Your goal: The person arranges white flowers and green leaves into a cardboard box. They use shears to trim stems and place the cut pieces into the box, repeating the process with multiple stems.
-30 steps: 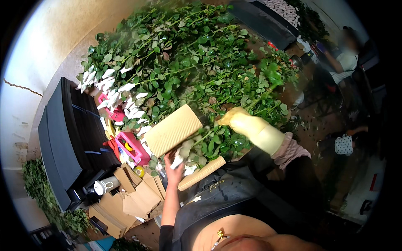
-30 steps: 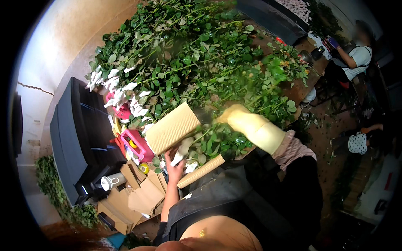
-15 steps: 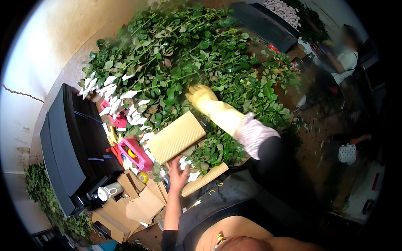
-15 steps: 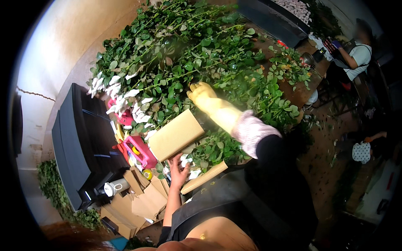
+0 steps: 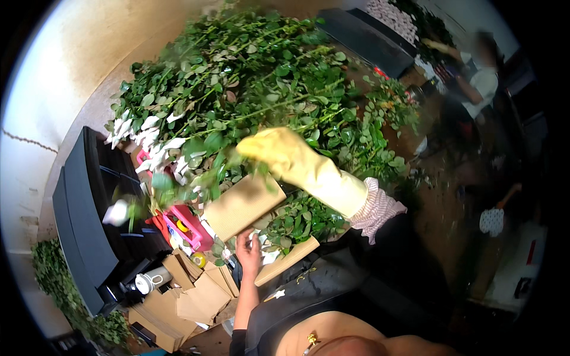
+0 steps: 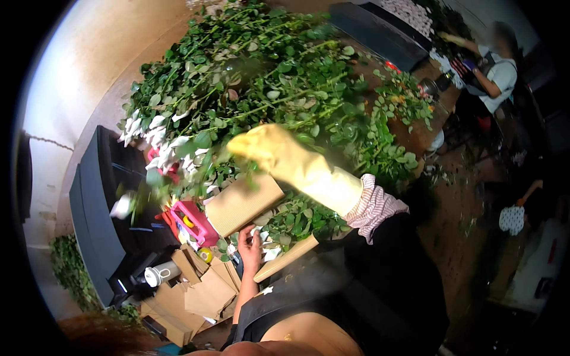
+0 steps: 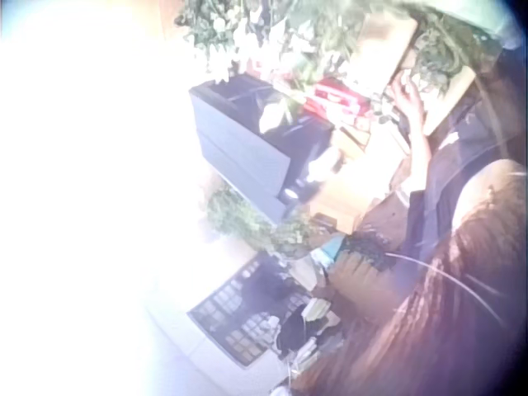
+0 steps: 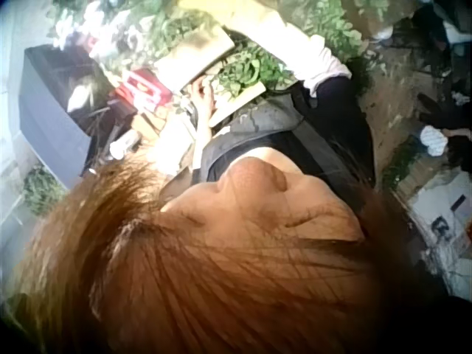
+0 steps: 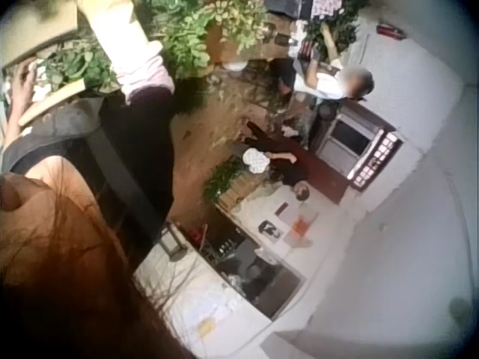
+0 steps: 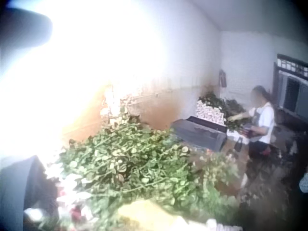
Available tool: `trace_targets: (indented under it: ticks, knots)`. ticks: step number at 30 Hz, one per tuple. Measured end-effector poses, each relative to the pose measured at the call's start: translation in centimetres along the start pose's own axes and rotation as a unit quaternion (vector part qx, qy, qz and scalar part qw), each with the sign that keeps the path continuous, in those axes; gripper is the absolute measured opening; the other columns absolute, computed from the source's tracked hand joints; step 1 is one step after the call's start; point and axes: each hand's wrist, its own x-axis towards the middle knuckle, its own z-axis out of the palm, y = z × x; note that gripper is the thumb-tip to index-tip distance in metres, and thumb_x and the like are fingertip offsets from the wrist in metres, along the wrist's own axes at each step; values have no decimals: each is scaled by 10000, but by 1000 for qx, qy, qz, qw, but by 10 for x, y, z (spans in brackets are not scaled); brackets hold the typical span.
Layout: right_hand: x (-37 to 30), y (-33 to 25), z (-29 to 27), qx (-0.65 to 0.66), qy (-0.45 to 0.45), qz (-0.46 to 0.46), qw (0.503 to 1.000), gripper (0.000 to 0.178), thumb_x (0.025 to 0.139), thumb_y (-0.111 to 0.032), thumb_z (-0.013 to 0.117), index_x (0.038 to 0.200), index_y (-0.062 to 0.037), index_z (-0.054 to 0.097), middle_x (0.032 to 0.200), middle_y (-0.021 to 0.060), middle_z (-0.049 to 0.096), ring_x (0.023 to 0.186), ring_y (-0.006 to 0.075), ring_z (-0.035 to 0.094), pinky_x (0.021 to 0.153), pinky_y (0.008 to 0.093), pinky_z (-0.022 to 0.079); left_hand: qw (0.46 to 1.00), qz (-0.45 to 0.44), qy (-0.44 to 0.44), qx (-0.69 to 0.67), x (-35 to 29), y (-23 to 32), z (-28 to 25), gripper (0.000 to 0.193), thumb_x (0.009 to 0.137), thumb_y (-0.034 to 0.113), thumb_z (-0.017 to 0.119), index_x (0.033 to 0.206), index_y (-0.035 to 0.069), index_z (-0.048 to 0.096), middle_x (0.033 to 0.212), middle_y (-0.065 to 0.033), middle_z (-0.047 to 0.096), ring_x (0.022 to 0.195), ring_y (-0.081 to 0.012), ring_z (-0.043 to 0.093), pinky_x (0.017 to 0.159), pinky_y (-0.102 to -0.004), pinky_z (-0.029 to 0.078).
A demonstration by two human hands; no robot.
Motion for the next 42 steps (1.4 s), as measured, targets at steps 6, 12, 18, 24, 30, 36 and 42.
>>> trace_targets:
  ticks: [6,12,18,24,30,36,42]
  knots:
    - [12,-29,-12,406,-31,502,763,252,961,-252,740,1103,-45,769,1082,71,776,857,153,754,680,322,623,1000,-1,-6,5,-1,9,-2,310,986,112,707,1285,39,669,1045,-41,611,795,-84,594,686,-237,506]
    - [31,89,-26,-336,-223,329,854,445,999,-241,648,1401,-85,536,1331,102,633,1188,253,610,996,357,475,1000,-21,-1,-10,3,-2,0,306,967,113,729,1260,36,688,1095,-75,627,882,-134,631,761,-267,544]
    - [36,73,-7,-322,-453,386,736,377,1059,-147,495,1417,-106,606,1386,155,646,1157,210,681,1037,372,560,999,6,10,41,2,-7,0,321,951,135,754,1261,70,698,1118,-87,622,910,-161,643,773,-292,547]
    - [-9,48,69,-223,-539,357,730,394,1061,-302,515,1387,-125,646,1400,111,664,1274,292,646,1174,417,419,1000,-23,-2,7,0,0,-1,301,961,134,738,1250,59,697,1103,-85,598,905,-166,619,811,-300,529]
    - [-14,46,66,-245,-547,334,728,255,924,-130,692,1152,-201,778,1263,21,747,1215,204,683,1293,449,223,1000,-19,5,23,-1,9,0,300,966,133,735,1251,50,695,1120,-89,597,922,-159,628,802,-285,526]
    - [34,22,-21,-386,-327,241,828,480,949,-142,664,1421,-208,609,1493,-5,591,1419,156,508,1303,457,177,999,2,17,48,-1,4,0,315,950,155,746,1240,40,698,1116,-124,626,914,-203,643,826,-322,542]
    - [16,50,-30,-298,25,166,940,174,927,-144,705,1090,-133,764,1324,95,705,1321,238,601,1276,481,242,999,-27,7,38,5,0,0,301,939,138,751,1228,65,711,1066,-100,661,883,-186,631,817,-314,539]
